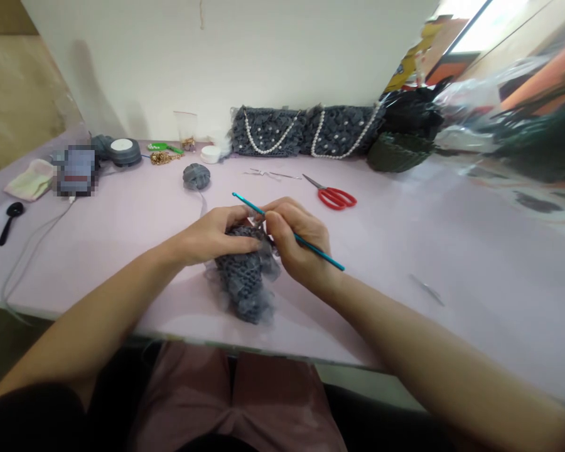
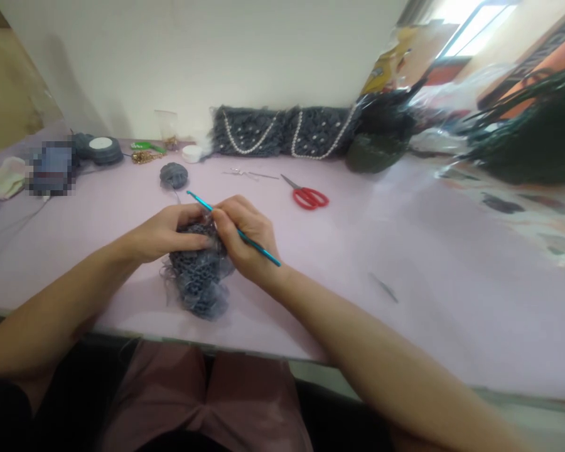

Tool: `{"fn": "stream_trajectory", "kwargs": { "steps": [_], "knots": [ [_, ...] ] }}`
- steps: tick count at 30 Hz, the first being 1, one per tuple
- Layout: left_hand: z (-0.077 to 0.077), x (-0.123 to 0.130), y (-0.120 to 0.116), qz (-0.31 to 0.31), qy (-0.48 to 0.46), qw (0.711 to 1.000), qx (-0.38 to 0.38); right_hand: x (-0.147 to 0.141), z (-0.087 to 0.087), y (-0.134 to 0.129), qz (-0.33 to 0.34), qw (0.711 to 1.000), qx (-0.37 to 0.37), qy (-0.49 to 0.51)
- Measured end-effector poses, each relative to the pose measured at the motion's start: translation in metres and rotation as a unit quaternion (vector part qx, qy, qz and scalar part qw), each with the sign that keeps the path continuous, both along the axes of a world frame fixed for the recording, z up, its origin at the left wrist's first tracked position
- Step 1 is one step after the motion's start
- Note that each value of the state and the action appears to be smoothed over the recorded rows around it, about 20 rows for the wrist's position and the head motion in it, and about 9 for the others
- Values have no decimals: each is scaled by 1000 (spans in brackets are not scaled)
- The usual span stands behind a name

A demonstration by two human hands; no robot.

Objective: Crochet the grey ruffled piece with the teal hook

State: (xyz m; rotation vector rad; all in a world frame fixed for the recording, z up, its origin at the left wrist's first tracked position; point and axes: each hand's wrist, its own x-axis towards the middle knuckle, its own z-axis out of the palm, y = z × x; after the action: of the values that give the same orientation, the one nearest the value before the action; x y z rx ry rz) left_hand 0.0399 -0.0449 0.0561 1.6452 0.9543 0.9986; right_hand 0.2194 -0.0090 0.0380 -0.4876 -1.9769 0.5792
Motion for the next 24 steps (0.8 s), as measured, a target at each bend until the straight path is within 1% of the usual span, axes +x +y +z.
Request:
{"fn": "stream_trajectory", "kwargs": {
  "steps": [2,5,7,10,12,14,16,17,18,19,21,24],
  "knots": [
    [-2,5,-3,56,61,995,58,1,3,1,-20,999,-27,-10],
    [-2,8,-8,128,166,971,115,3,6,1,-35,996,-73,-22],
    [-2,8,-10,151,209,954,151,3,7,0,-38,992,-115,-21],
    [-4,3,-8,161,238,929,233,4,7,0,-23,987,-158,-12],
    [-5,-5,-3,169,254,906,294,6,6,1,-17,990,-143,0],
    [-5,-17,4,198,272,876,344,8,6,1,-14,994,-106,9],
    [-5,-27,10,262,278,843,378,9,7,2,-6,998,-65,10],
    [-4,-31,12,299,265,832,384,9,7,2,-2,999,-47,9],
    [-4,-33,14,322,241,831,384,9,7,2,3,999,-32,7],
    [-5,-33,15,335,206,839,376,9,7,2,7,1000,-20,5],
    [-6,-27,14,329,116,875,335,9,6,2,14,1000,2,2],
    [-9,-12,11,287,-17,929,231,9,4,2,14,999,36,1]
  ]
}}
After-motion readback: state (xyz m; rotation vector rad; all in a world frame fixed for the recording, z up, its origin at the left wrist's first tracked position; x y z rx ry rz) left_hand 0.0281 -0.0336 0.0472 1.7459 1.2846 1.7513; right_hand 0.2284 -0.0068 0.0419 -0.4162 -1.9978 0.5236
